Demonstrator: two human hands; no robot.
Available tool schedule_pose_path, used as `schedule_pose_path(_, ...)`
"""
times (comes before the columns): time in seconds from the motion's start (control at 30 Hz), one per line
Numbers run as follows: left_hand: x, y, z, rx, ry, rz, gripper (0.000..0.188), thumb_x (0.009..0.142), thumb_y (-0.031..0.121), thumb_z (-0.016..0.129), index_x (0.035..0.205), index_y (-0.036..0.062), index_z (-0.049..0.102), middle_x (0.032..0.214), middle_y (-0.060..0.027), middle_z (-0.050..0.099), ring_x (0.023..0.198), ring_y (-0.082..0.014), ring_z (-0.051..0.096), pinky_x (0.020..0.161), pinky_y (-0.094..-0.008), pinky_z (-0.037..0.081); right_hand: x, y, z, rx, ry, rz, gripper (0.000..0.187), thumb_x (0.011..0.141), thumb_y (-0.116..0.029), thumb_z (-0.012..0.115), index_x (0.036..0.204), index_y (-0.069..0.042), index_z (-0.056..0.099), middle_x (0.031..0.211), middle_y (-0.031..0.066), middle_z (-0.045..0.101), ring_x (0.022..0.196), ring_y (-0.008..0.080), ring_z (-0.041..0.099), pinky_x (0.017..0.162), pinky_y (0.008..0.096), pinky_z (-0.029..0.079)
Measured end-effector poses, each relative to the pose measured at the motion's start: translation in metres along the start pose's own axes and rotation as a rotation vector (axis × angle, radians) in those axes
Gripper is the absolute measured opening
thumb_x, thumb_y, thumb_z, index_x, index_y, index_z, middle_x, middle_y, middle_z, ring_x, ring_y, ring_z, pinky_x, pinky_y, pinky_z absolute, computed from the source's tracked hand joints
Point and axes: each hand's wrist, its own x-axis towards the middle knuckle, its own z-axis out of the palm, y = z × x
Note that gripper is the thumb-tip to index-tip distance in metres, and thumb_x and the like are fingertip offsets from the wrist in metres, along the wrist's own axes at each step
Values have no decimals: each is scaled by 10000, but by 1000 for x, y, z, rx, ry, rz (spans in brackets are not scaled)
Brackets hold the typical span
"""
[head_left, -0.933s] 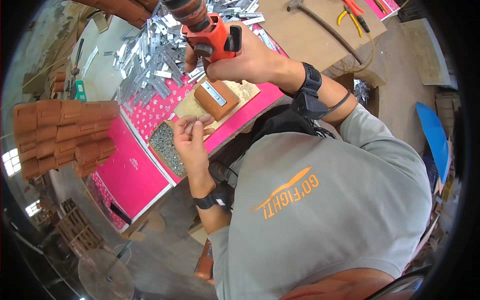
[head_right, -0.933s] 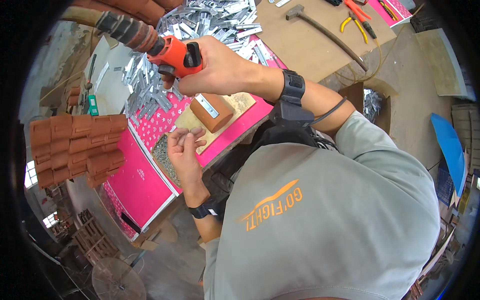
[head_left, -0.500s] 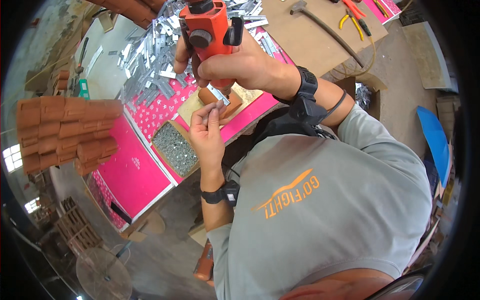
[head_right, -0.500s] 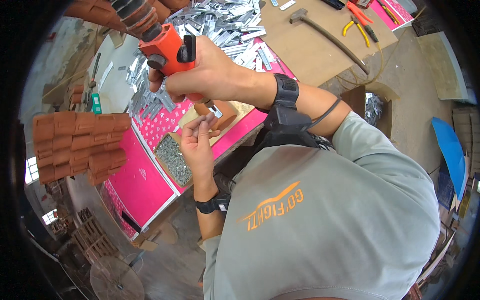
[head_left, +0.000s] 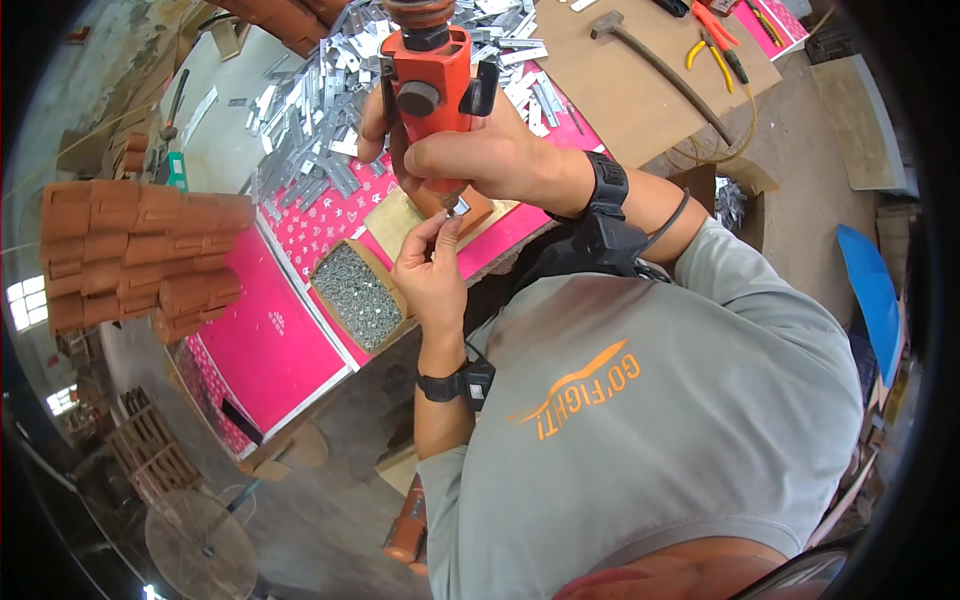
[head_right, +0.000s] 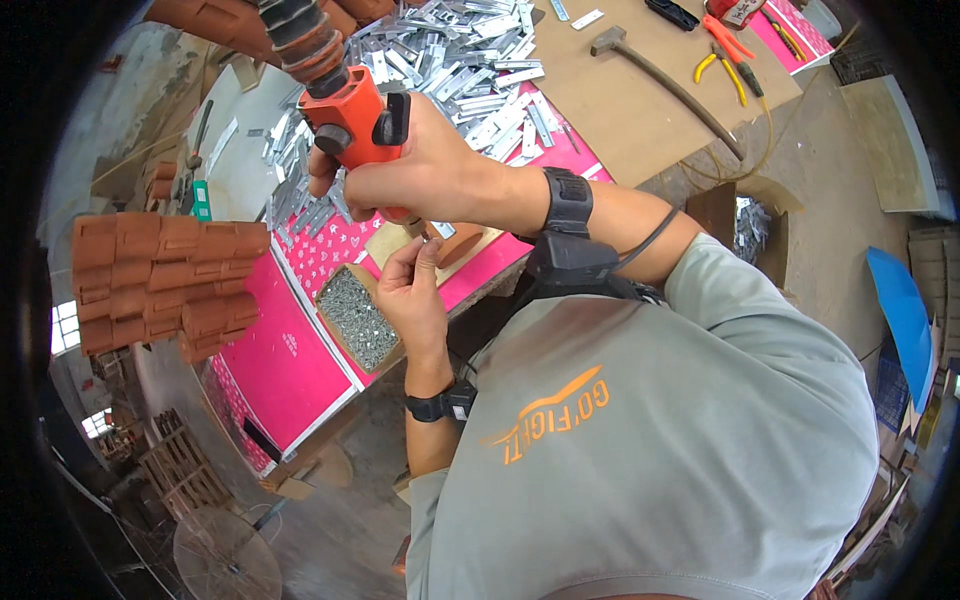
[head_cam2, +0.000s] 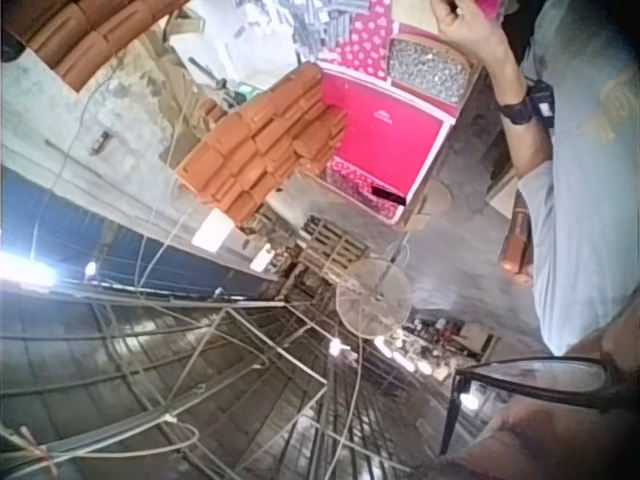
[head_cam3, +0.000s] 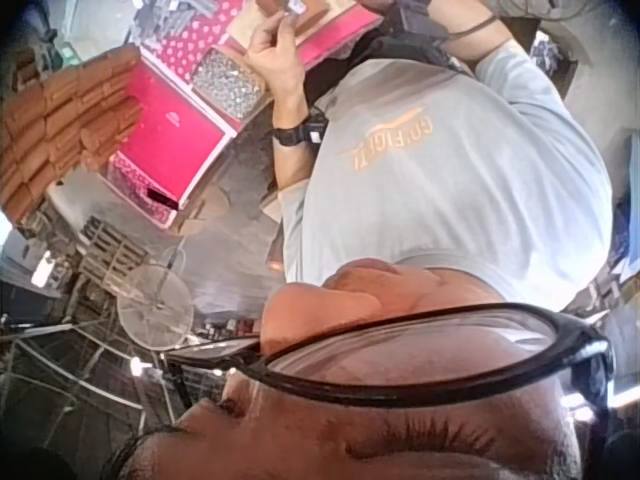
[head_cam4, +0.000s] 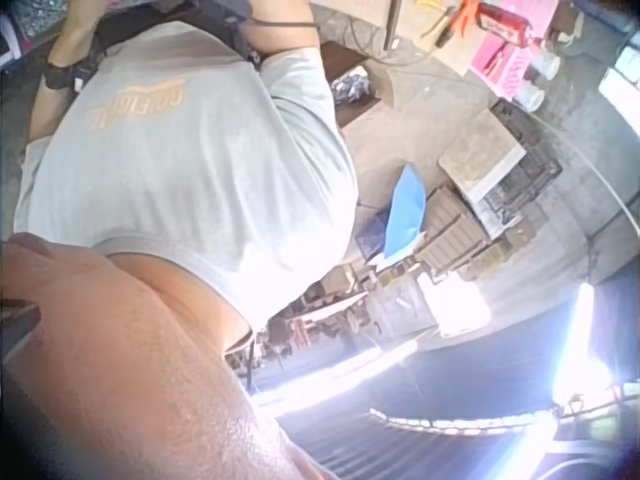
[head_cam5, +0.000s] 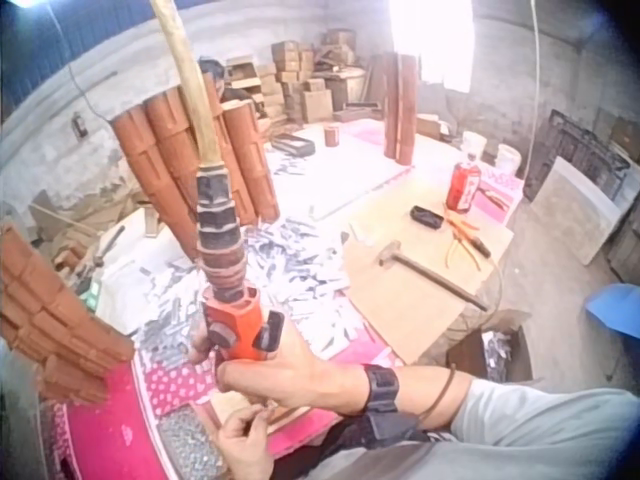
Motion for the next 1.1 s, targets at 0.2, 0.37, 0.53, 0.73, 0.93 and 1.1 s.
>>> schedule_pose_path(0.2, -2, 0, 4, -40, 7, 1, 148, 905, 63, 724, 1006, -44, 703, 910, -59, 721, 816, -75, 631, 747, -214, 498, -2, 2, 1, 11, 21, 1, 294, 694, -9, 644, 988, -14, 648, 864, 50, 715, 652, 81, 637, 512, 237, 487)
schedule_pose_path(0.37, -1, -7, 7, -90, 28, 22, 134, 901, 64, 728, 987, -38, 705, 874, -36, 714, 783, -69, 618, 724, -208, 491, -6, 7, 0, -14, 14, -6, 288, 700, -10, 637, 987, -7, 647, 865, 49, 713, 677, 82, 642, 536, 246, 501)
schedule_pose_path(0.53, 7, -7, 9, 245, 53, 147, 146, 859, 72, 767, 962, -23, 727, 982, -67, 694, 914, -150, 643, 825, -276, 506, -6, 14, -2, -27, 1, -82, 288, 707, 0, 632, 994, -2, 646, 867, 47, 707, 762, 83, 638, 653, 263, 521)
schedule_pose_path(0.73, 45, -14, 8, 535, 89, 370, 159, 812, 122, 790, 953, 51, 771, 1190, -132, 633, 1176, -284, 537, 1014, -402, 403, 14, 45, -16, -146, 39, -166, 228, 699, 9, 647, 926, 1, 670, 858, 43, 696, 777, 89, 621, 710, 261, 512)
schedule_pose_path(0.93, 62, -16, 5, 610, 19, 314, 154, 816, 128, 773, 954, 60, 777, 1257, -135, 613, 1229, -311, 483, 1056, -432, 353, 26, 59, -31, -162, 19, -168, 301, 727, 26, 584, 1025, 12, 621, 932, 114, 686, 745, 132, 665, 643, 278, 560)
schedule_pose_path(1.1, 65, -26, 3, 466, 16, 166, 146, 822, 127, 771, 952, 61, 783, 1272, -157, 611, 1222, -297, 533, 1049, -405, 394, 31, 71, -36, -164, 11, -173, 315, 734, 1, 608, 1049, 11, 615, 938, 110, 689, 740, 129, 661, 635, 268, 543)
